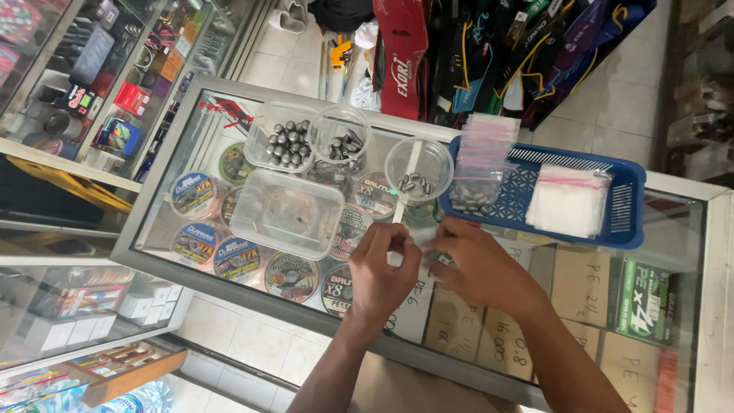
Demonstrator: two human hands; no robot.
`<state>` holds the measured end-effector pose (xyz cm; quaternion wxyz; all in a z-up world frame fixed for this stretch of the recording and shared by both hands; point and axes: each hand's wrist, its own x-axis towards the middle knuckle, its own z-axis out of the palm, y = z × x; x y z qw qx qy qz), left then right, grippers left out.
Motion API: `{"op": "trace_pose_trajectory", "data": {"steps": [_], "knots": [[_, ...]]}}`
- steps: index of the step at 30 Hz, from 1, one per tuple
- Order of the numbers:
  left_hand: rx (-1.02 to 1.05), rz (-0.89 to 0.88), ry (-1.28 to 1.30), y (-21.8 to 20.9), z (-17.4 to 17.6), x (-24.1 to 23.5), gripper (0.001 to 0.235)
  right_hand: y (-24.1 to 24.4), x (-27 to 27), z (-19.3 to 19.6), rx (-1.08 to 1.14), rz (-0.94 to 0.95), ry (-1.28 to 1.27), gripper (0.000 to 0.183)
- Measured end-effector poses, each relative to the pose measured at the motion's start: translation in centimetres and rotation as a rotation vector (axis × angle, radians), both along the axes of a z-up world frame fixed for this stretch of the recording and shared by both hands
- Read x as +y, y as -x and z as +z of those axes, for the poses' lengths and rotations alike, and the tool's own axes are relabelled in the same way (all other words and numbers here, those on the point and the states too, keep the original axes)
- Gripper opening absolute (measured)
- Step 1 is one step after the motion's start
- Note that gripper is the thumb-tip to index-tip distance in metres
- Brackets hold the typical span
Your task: The person repeatedly scoops small metal fishing weights from a clear plastic container into small zip-lock bags. They seal each bag and place it into a blue basket on the glass counter.
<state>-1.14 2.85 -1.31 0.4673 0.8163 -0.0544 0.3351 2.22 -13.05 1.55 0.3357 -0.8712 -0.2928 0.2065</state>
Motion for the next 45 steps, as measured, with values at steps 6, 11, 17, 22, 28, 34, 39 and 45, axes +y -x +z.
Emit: {"op": "trace_pose_trajectory", "data": {"steps": [6, 11, 17, 22, 28, 34, 39, 45], "knots": [[0.037, -0.447, 0.118, 0.1, 1.0, 1.8, 0.063, -0.3, 0.0, 0.3, 0.015, -0.062, -0.274, 0.027], [0.294, -0.561, 0.113, 0.2, 1.0, 1.9, 0.097, -0.6, -0.4, 0.5, 0.055, -0.084, -0.384, 0.021], [0.358, -0.525, 0.141, 0.1, 0.5, 1.4, 0.093, -0.5, -0.7, 0.8, 0.1, -0.068, -0.432, 0.024], [0.142, -0.308, -0.155, -0.1, -0.6, 0.4, 0.078, -0.5, -1.0, 0.2, 0.059, -0.021, -0.395, 0.026], [-0.007, -0.149, -0.309, -0.2, -2.5, -0.1, 0.073, -0.3, -0.4, -0.7, -0.103, -0.075, -0.31, 0.024], [-0.096, 0.005, -0.424, -0.1, -2.1, 0.2, 0.069, 0.1, 0.3, 1.6, 0.049, -0.003, -0.393, 0.019], [-0.124, 0.042, -0.412, -0.5, -3.0, 0.4, 0.068, -0.1, 0.1, 1.5, 0.248, -0.041, -0.242, 0.027], [-0.206, -0.095, -0.311, -0.7, -2.3, 0.6, 0.042, 0.2, 0.6, 3.2, 0.25, 0.053, -0.23, 0.037]]}}
